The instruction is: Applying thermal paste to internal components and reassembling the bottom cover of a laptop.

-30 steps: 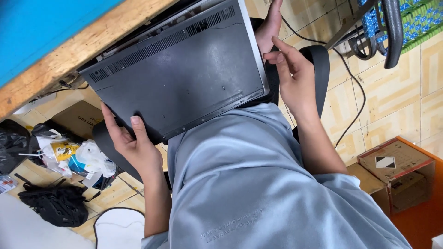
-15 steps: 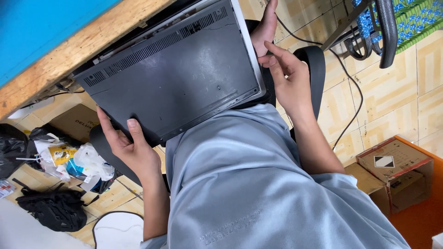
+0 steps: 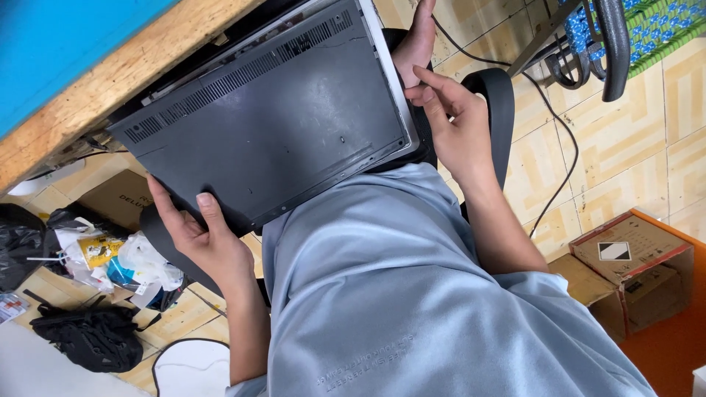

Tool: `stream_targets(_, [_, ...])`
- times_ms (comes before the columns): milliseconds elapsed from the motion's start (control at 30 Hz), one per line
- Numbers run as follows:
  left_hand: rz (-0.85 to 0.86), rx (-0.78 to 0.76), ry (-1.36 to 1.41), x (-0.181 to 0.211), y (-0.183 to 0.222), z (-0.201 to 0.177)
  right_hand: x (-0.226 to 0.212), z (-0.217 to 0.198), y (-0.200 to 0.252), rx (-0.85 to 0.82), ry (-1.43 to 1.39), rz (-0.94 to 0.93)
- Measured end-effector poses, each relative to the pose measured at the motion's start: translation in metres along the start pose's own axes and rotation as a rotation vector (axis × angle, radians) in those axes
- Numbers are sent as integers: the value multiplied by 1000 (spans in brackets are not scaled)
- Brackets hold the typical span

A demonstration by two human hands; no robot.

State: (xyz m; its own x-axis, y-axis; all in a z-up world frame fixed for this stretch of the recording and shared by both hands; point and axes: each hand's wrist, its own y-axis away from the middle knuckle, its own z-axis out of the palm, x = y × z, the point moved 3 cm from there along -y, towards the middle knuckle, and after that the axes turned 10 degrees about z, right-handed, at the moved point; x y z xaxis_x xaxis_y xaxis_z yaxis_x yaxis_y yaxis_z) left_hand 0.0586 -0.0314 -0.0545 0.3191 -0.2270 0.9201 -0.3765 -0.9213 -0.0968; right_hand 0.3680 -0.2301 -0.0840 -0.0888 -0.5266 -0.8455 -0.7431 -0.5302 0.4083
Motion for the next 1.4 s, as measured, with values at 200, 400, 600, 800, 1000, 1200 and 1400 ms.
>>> stream_targets(200, [-8,-3,-13,3,1,4,-1,0,1,0,-5,9])
stream_targets(400, [11,3,-8,-2,3,5,0,0,1,3,0,19])
stream_targets(600, [-9,1,-51,5,1,7,-1,0,1,-2,6,17])
stream_targets(800, [-21,36,8,-1,1,7,-8,0,2,-15,3,6])
stream_targets(1000, [-67,36,22,9,-2,3,-12,0,4,-29,-1,-41])
stream_targets(1200, [-115,12,61,35,2,5,-4,-25,11,-37,-10,-42])
stream_targets(1400, [-153,-289,320,51,7,71,-2,-89,14,-154,-316,-11])
